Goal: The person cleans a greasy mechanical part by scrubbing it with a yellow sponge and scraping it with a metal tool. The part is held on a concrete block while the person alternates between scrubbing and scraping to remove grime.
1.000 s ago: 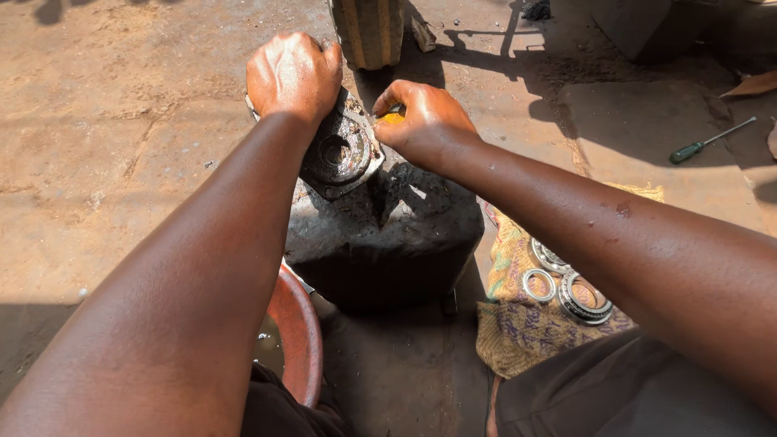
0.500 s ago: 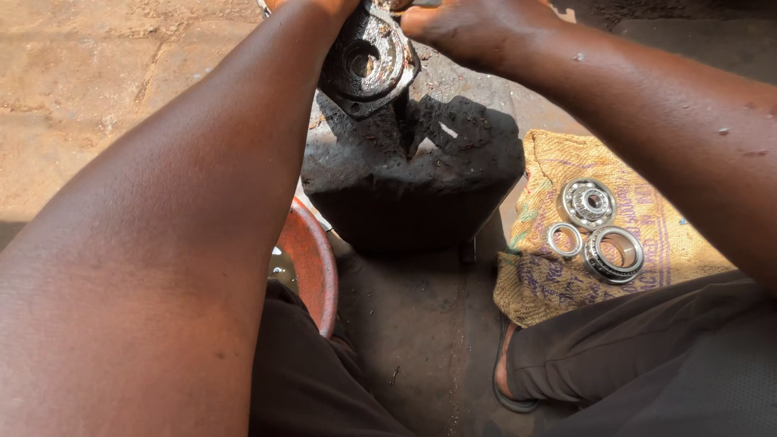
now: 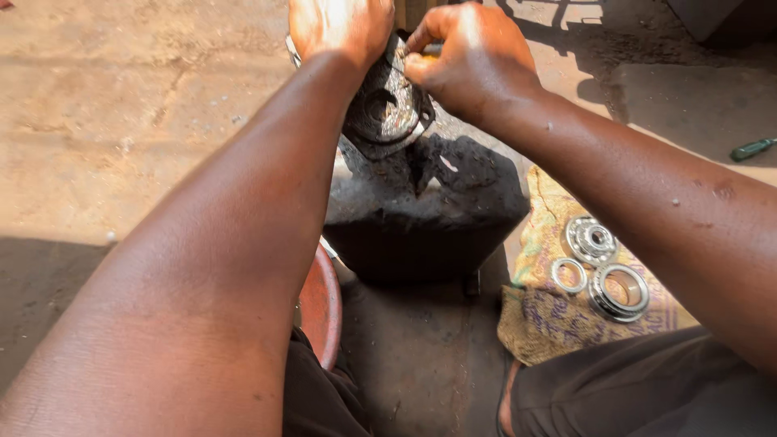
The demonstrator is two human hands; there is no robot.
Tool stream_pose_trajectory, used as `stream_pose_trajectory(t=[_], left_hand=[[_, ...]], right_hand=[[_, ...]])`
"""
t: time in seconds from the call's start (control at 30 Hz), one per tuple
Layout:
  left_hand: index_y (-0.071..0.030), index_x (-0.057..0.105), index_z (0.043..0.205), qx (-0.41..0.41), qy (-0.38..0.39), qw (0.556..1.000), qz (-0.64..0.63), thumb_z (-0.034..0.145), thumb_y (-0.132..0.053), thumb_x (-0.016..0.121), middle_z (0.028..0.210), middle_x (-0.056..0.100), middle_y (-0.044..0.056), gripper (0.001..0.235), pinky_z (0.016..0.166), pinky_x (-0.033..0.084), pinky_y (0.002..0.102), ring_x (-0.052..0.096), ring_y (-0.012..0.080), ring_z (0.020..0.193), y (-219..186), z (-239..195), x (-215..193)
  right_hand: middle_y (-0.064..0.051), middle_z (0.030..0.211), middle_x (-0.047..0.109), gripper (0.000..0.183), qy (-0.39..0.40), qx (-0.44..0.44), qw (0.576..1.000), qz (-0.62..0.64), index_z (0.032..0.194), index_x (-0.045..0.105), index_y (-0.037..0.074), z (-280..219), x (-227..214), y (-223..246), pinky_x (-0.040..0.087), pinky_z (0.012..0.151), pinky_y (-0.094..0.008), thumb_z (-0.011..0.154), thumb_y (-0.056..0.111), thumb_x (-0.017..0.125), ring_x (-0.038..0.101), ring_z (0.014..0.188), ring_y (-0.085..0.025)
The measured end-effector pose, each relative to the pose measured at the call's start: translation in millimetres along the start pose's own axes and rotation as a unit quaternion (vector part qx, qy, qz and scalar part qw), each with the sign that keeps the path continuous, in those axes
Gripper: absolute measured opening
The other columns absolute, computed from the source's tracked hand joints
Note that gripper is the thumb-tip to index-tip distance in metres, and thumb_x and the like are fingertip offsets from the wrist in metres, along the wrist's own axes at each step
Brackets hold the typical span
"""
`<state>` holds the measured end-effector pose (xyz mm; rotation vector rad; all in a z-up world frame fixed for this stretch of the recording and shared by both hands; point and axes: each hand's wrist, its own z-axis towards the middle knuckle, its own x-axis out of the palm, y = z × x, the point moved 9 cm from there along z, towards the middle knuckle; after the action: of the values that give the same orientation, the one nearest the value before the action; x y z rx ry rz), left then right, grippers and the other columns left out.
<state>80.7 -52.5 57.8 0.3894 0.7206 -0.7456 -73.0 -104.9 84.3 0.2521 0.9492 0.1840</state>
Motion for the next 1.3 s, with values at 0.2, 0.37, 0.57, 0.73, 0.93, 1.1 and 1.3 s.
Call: stream_pose_trajectory(t=[0.2, 0.37, 0.57, 0.73, 0.93, 1.1, 1.3], left_hand=[[-0.014, 0.079, 0.073, -0.116, -0.06, 0.989, -0.063, 0.092, -0.044, 0.06, 0.071, 0.074, 0.016, 0.041, 0.059, 0.055, 0.048, 0.072, 0.0366, 0.065, 18, -3, -19], [-0.013, 0.08, 0.074, -0.123, 0.01, 0.989, -0.08, 0.092, -0.047, 0.059, 0.074, 0.074, 0.019, 0.043, 0.068, 0.057, 0.046, 0.073, 0.0369, 0.071, 18, 1, -29], [-0.011, 0.079, 0.069, -0.11, 0.034, 0.991, -0.069, 0.09, -0.043, 0.062, 0.072, 0.073, 0.021, 0.042, 0.066, 0.058, 0.047, 0.073, 0.0383, 0.068, 5, -5, -28], [-0.01, 0.078, 0.07, -0.156, 0.031, 0.984, -0.082, 0.093, -0.042, 0.06, 0.074, 0.073, 0.019, 0.042, 0.066, 0.059, 0.047, 0.074, 0.0368, 0.07, 7, -15, -14], [-0.011, 0.081, 0.076, -0.184, 0.108, 0.971, -0.109, 0.087, -0.045, 0.062, 0.079, 0.075, 0.019, 0.041, 0.068, 0.058, 0.048, 0.074, 0.0377, 0.075, 6, -15, -9], [-0.01, 0.081, 0.08, -0.161, 0.111, 0.975, -0.101, 0.095, -0.045, 0.057, 0.082, 0.075, 0.018, 0.045, 0.07, 0.059, 0.047, 0.075, 0.0367, 0.076, 2, -16, -9], [-0.008, 0.08, 0.078, -0.162, 0.117, 0.973, -0.113, 0.093, -0.046, 0.057, 0.081, 0.074, 0.019, 0.047, 0.069, 0.058, 0.047, 0.074, 0.0371, 0.075, -1, -23, -11]], right_hand=[[-0.012, 0.086, 0.078, 0.02, 0.022, 0.057, 0.998, -0.001, 0.098, 0.08, 0.013, -3, 4, 3, 0.057, 0.077, -0.04, 0.084, 0.028, 0.077, 0.075, 0.079, -0.027], [-0.011, 0.09, 0.078, 0.021, 0.036, 0.076, 0.996, 0.027, 0.097, 0.08, 0.015, 2, -4, 7, 0.057, 0.075, -0.04, 0.082, 0.029, 0.076, 0.075, 0.081, -0.026], [-0.012, 0.093, 0.078, 0.03, 0.051, 0.107, 0.993, 0.015, 0.102, 0.079, 0.015, -6, -3, 12, 0.056, 0.078, -0.044, 0.08, 0.035, 0.074, 0.073, 0.086, -0.032], [-0.011, 0.092, 0.077, 0.03, 0.216, 0.169, 0.96, -0.05, 0.1, 0.079, 0.019, -36, 5, -4, 0.056, 0.08, -0.046, 0.082, 0.042, 0.071, 0.072, 0.09, -0.032], [-0.006, 0.103, 0.079, 0.038, 0.272, 0.258, 0.927, -0.008, 0.116, 0.075, 0.026, -49, -9, -30, 0.057, 0.089, -0.04, 0.082, 0.043, 0.073, 0.075, 0.098, -0.024], [-0.007, 0.11, 0.077, 0.052, 0.235, 0.197, 0.951, -0.024, 0.136, 0.066, 0.034, -47, 2, -22, 0.054, 0.092, -0.043, 0.086, 0.046, 0.069, 0.072, 0.104, -0.026], [-0.002, 0.106, 0.079, 0.047, 0.225, 0.128, 0.966, 0.015, 0.126, 0.067, 0.027, -64, 16, -11, 0.059, 0.084, -0.042, 0.083, 0.043, 0.067, 0.077, 0.096, -0.024]])
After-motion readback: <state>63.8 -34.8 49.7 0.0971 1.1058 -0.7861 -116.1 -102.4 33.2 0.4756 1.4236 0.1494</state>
